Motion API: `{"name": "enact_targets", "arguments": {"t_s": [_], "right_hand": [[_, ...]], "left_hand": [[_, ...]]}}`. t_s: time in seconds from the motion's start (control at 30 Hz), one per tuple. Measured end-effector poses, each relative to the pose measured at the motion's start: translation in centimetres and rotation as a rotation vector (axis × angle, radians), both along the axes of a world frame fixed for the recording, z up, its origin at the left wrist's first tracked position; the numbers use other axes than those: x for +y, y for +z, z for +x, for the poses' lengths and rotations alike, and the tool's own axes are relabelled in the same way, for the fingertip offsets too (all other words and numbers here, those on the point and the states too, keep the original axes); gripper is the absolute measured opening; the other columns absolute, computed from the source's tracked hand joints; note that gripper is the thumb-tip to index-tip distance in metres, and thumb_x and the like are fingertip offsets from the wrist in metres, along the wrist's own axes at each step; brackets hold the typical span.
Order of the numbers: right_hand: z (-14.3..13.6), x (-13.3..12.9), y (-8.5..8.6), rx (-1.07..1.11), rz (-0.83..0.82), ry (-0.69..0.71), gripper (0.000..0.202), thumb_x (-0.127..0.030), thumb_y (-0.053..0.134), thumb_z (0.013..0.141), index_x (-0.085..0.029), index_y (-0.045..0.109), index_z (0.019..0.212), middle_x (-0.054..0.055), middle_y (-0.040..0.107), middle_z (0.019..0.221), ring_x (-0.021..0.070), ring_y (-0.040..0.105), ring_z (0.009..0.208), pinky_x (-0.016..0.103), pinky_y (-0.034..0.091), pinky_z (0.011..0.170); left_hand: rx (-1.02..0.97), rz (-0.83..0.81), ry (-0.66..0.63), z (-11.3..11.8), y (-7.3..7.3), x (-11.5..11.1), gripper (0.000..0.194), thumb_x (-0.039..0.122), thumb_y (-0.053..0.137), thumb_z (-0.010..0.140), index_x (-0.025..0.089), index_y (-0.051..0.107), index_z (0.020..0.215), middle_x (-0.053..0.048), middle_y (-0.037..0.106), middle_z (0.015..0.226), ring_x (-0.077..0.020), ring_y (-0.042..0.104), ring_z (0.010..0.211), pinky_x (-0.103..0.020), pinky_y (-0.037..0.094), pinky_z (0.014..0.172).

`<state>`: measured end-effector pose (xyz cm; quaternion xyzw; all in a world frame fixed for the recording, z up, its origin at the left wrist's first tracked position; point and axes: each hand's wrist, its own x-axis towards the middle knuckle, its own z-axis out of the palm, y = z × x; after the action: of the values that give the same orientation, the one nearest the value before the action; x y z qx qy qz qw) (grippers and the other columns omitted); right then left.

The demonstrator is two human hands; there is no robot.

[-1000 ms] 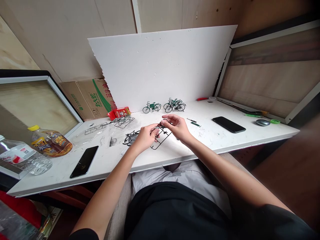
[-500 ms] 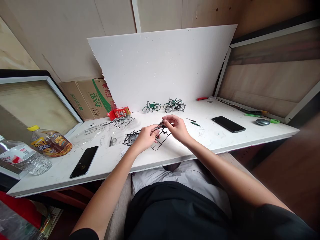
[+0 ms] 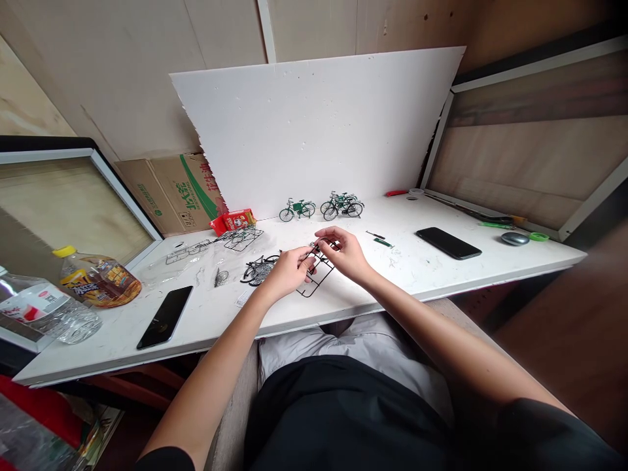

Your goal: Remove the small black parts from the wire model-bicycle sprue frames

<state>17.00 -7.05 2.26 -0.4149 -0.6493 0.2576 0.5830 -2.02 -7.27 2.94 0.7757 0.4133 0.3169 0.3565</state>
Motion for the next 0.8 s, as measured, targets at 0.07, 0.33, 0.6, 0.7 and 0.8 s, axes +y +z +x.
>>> {"name": "enact_targets", "arguments": {"t_s": [0.07,0.33,0.6,0.7,0.8], "right_hand": [[-0.06,0.02,-0.13,0.005,0.008,0.008,0.023,-0.036,0.069,0.091,-0.021,0.073,0.108,0.009,0.079,0.106,0.0234,0.074,0.100,0.035,0.055,0.079],[0.13,0.71,-0.61,0.064,0.011,0.057,0.031,-0.049,0.075,0.089,-0.021,0.072,0.105,0.010,0.079,0.105,0.0250,0.075,0.100,0.041,0.058,0.089],[-0.06,0.61,-0.82,0.058,0.035,0.060,0.023,-0.042,0.070,0.094,-0.021,0.071,0.104,0.009,0.078,0.101,0.0241,0.074,0.096,0.041,0.057,0.089],[0.22,0.56,-0.72,0.000,0.054,-0.084,0.026,-0.043,0.073,0.091,-0.021,0.073,0.104,0.008,0.077,0.099,0.0230,0.071,0.091,0.040,0.056,0.085],[0.57,0.80,-0.72,-0.027,0.051,-0.127,0.031,-0.046,0.076,0.088,-0.020,0.073,0.105,0.006,0.074,0.091,0.0224,0.068,0.087,0.038,0.054,0.082]], "left_hand": [[-0.004,0.002,-0.013,-0.02,0.02,0.01,0.039,0.035,0.053,0.103,0.017,0.067,0.135,-0.010,0.076,0.096,-0.0180,0.073,0.066,-0.030,0.057,0.068],[0.000,-0.040,0.025,0.16,0.56,-0.32,0.037,0.033,0.055,0.102,0.015,0.067,0.131,-0.009,0.077,0.094,-0.0166,0.070,0.063,-0.028,0.056,0.065],[0.007,0.018,0.026,-0.15,0.15,0.09,0.039,0.036,0.055,0.102,0.017,0.068,0.133,-0.009,0.076,0.098,-0.0153,0.069,0.063,-0.028,0.055,0.064],[-0.010,0.032,0.037,-0.13,0.39,0.01,0.039,0.036,0.055,0.102,0.016,0.069,0.133,-0.009,0.075,0.094,-0.0147,0.067,0.064,-0.027,0.056,0.064],[-0.031,0.033,0.039,-0.06,0.52,-0.02,0.040,0.035,0.055,0.102,0.014,0.069,0.133,-0.009,0.075,0.092,-0.0149,0.066,0.065,-0.027,0.056,0.063]]}}
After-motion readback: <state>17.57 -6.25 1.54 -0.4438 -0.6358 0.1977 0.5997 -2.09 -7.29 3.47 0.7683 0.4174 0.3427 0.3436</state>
